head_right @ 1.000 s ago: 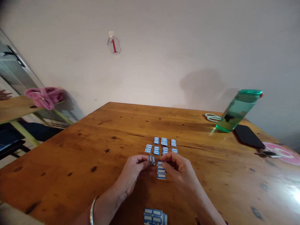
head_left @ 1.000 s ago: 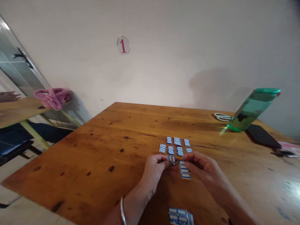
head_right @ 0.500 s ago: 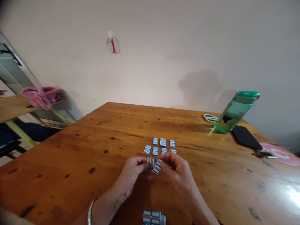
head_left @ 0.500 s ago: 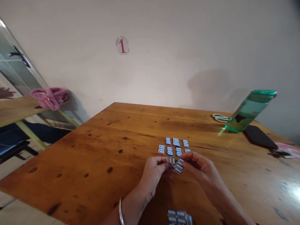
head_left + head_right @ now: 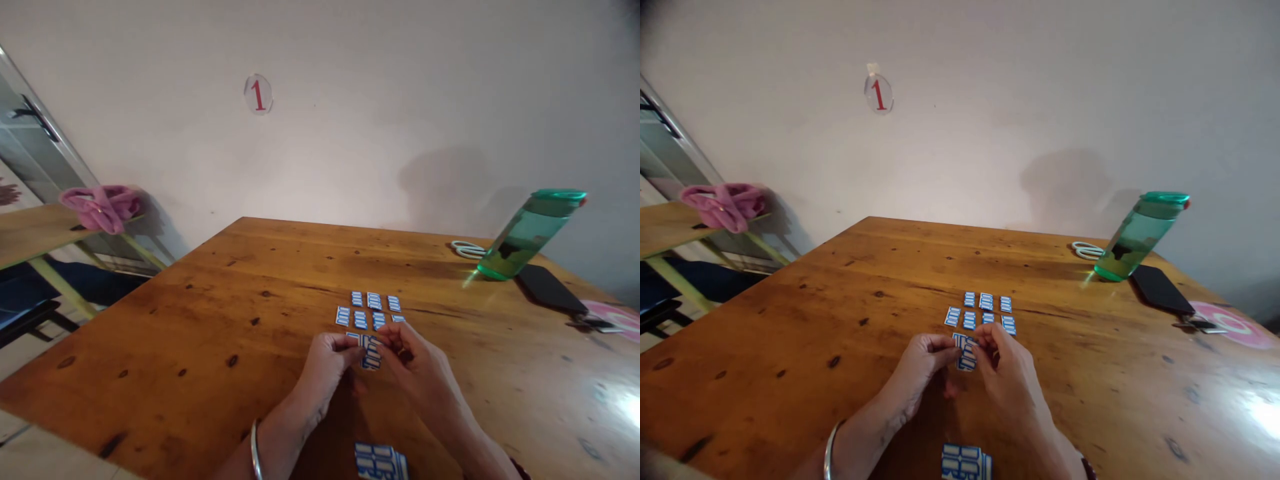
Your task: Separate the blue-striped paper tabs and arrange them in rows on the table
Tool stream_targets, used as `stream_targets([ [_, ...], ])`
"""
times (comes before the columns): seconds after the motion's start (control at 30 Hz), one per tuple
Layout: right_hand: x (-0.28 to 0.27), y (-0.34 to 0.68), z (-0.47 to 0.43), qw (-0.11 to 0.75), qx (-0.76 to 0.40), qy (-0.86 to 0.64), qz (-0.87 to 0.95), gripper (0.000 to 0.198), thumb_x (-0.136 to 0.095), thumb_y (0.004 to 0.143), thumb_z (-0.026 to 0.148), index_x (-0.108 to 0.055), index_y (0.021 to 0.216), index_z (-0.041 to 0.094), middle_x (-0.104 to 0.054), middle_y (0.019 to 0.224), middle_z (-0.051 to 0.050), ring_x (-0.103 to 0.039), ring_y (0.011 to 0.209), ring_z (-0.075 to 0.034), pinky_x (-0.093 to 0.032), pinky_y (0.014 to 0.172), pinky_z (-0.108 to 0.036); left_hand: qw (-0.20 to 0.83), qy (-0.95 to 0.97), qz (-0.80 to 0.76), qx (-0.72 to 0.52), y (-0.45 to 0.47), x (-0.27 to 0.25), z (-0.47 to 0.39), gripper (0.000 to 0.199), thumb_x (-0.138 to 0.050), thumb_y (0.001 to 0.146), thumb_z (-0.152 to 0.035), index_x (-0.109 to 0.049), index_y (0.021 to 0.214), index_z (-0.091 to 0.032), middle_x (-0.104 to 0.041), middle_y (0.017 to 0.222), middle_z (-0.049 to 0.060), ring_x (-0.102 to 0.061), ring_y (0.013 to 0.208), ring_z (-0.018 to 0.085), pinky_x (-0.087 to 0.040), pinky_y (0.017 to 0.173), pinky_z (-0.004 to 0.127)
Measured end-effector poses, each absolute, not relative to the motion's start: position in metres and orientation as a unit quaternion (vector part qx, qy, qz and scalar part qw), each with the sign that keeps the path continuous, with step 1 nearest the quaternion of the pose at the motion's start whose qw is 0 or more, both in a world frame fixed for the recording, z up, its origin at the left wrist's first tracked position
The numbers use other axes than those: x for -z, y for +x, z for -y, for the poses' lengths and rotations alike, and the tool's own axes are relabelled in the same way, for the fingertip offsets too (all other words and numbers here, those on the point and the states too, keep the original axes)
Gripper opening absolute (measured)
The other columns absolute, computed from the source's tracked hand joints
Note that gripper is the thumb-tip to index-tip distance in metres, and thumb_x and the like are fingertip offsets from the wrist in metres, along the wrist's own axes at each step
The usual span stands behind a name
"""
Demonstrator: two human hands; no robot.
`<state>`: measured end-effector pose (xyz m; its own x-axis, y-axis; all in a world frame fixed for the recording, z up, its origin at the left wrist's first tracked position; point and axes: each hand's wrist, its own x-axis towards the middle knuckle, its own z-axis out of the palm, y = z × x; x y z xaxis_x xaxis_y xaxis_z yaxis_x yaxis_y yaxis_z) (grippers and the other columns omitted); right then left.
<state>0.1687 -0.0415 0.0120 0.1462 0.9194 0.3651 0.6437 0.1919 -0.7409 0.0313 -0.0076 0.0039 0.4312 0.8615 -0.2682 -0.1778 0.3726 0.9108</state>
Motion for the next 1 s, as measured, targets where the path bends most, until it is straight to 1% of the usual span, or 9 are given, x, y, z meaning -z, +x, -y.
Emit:
stream_targets([
  [0.13,-0.0109,0.1681,0.0415,0.434,-0.14,-0.618,0.641,0.005,-0.052,0.075,0.025,-0.053,0.073,0.021,-0.056,0.061,0.002,-0.053,0.051,-0.012,-0.042,0.048,-0.022,0.721,0.44,-0.395,-0.361,0.0309,-0.0043,0.0075,0.026,-0.071,0.056,-0.034,-0.065,0.064,-0.01,-0.064,0.056,0.002,-0.048,0.028,0.007,-0.032,0.029,0.017],
  [0.27,-0.0099,0.1677,0.0419,0.427,-0.146,-0.61,0.651,0.004,-0.05,0.076,0.023,-0.053,0.076,0.021,-0.057,0.063,0.001,-0.054,0.053,-0.012,-0.044,0.05,-0.022,0.722,0.444,-0.39,-0.358,0.0313,-0.0034,0.0077,0.025,-0.07,0.058,-0.034,-0.066,0.066,-0.01,-0.063,0.056,0.001,-0.048,0.028,0.007,-0.033,0.029,0.017],
  [0.53,-0.005,0.1683,0.0419,0.42,-0.108,-0.613,0.66,0.004,-0.048,0.077,0.024,-0.051,0.079,0.021,-0.061,0.067,0.0,-0.058,0.059,-0.015,-0.045,0.055,-0.024,0.723,0.434,-0.401,-0.356,0.0324,-0.0036,0.0075,0.03,-0.072,0.053,-0.038,-0.065,0.063,-0.01,-0.062,0.054,0.001,-0.047,0.027,0.008,-0.031,0.028,0.018],
  [0.67,-0.0064,0.1666,0.0426,0.405,-0.103,-0.617,0.666,0.002,-0.047,0.078,0.022,-0.049,0.078,0.022,-0.059,0.067,0.0,-0.057,0.058,-0.014,-0.044,0.054,-0.024,0.717,0.44,-0.407,-0.356,0.0326,-0.0057,0.0087,0.03,-0.073,0.053,-0.038,-0.064,0.06,-0.011,-0.059,0.05,-0.001,-0.047,0.028,0.008,-0.03,0.029,0.019],
  [0.77,-0.0075,0.166,0.043,0.403,-0.107,-0.621,0.663,0.002,-0.048,0.078,0.021,-0.049,0.078,0.022,-0.059,0.066,0.0,-0.056,0.057,-0.014,-0.043,0.053,-0.023,0.719,0.439,-0.405,-0.355,0.0327,-0.0059,0.0092,0.03,-0.073,0.052,-0.038,-0.064,0.06,-0.01,-0.058,0.05,-0.001,-0.046,0.028,0.008,-0.029,0.029,0.019],
  [0.87,-0.0086,0.1659,0.0439,0.4,-0.111,-0.624,0.662,0.003,-0.048,0.077,0.021,-0.049,0.079,0.022,-0.06,0.067,0.0,-0.057,0.059,-0.014,-0.044,0.055,-0.024,0.726,0.435,-0.398,-0.353,0.0325,-0.0055,0.0092,0.029,-0.072,0.053,-0.038,-0.064,0.061,-0.011,-0.058,0.053,-0.001,-0.046,0.028,0.007,-0.031,0.03,0.019],
  [1.0,-0.0108,0.1633,0.0449,0.395,-0.114,-0.625,0.664,0.004,-0.048,0.077,0.02,-0.049,0.08,0.021,-0.059,0.067,0.0,-0.056,0.058,-0.014,-0.043,0.055,-0.024,0.727,0.438,-0.392,-0.356,0.0323,-0.0056,0.0093,0.027,-0.072,0.055,-0.036,-0.063,0.061,-0.012,-0.055,0.051,-0.003,-0.046,0.029,0.007,-0.032,0.03,0.02],
])
